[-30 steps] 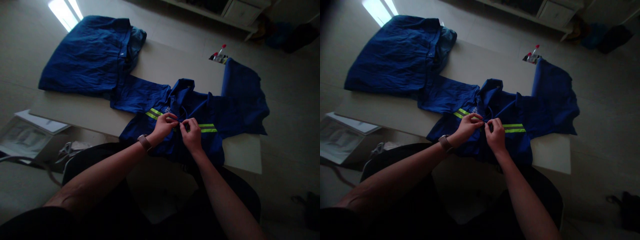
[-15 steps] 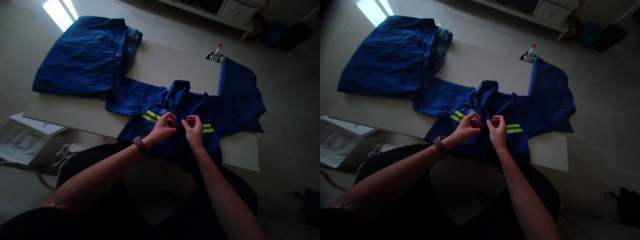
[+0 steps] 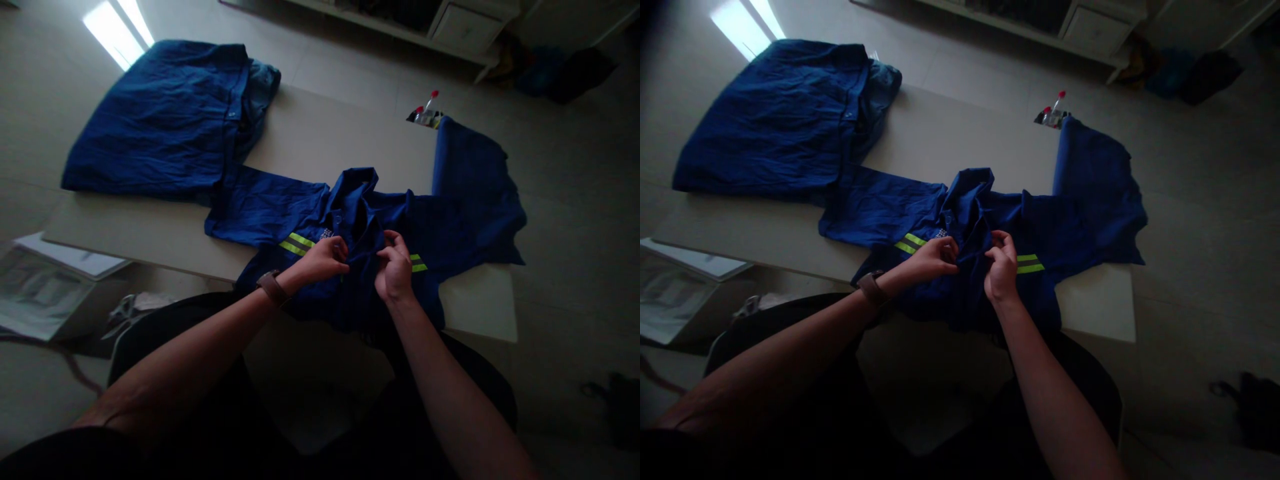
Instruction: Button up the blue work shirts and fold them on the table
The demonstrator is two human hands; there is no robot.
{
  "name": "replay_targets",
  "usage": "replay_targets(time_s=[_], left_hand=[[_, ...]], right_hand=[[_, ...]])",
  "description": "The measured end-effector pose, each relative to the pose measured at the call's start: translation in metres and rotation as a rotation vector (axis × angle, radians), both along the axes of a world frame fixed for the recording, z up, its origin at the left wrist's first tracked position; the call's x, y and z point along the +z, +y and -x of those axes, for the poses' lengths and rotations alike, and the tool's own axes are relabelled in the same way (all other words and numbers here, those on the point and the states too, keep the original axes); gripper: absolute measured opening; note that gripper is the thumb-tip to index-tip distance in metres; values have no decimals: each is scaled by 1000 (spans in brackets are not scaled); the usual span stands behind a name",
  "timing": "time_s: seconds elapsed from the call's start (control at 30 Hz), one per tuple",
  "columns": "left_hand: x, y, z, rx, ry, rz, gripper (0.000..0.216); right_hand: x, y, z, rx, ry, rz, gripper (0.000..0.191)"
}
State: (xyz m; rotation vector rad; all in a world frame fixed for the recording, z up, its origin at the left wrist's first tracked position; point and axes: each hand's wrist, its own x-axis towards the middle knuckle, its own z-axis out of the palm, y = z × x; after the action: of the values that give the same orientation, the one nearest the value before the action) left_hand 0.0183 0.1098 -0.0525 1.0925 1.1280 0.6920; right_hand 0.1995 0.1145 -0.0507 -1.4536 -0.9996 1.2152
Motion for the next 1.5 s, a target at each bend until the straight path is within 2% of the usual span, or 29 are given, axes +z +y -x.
replay_targets(time_s=[0.17, 0.27, 0.37, 0.5, 0.57, 0.67, 0.8, 0.87, 1.03, 1.23, 1.37, 1.5], left_hand=[[4, 1, -2, -24, -80, -68, 21], [7, 1, -3, -100, -70, -144, 12], [13, 0, -3, -196, -29, -214, 13], [18, -1, 0, -300, 27, -229, 9], [17, 1, 2, -303, 39, -207, 10], [11, 6, 3, -181, 25, -137, 16], [4, 12, 1, 192, -8, -130, 20], [4, 13, -1, 278, -4, -183, 21], [4, 12, -4, 207, 43, -311, 18], [1, 18, -12, 236, 31, -337, 18], [2, 19, -16, 305, 34, -302, 18], [0, 20, -17, 283, 2, -255, 13]], right_hand=[[-1, -1, -6, 69, -66, -9, 37], [3, -3, -2, 36, -44, 11, 35], [6, -4, 4, 12, -111, -25, 33], [4, -5, 8, 14, -263, -74, 41], [4, -6, 8, 15, -292, -98, 39], [7, -8, 9, 9, -296, -155, 32], [12, -9, 12, -10, -292, -234, 23], [12, -9, 13, -21, -293, -256, 20], [14, -10, 13, -26, -324, -263, 13], [21, -14, 13, -4, -426, -306, 5], [23, -14, 12, 21, -460, -299, 16], [20, -11, 12, -25, -347, -264, 19]])
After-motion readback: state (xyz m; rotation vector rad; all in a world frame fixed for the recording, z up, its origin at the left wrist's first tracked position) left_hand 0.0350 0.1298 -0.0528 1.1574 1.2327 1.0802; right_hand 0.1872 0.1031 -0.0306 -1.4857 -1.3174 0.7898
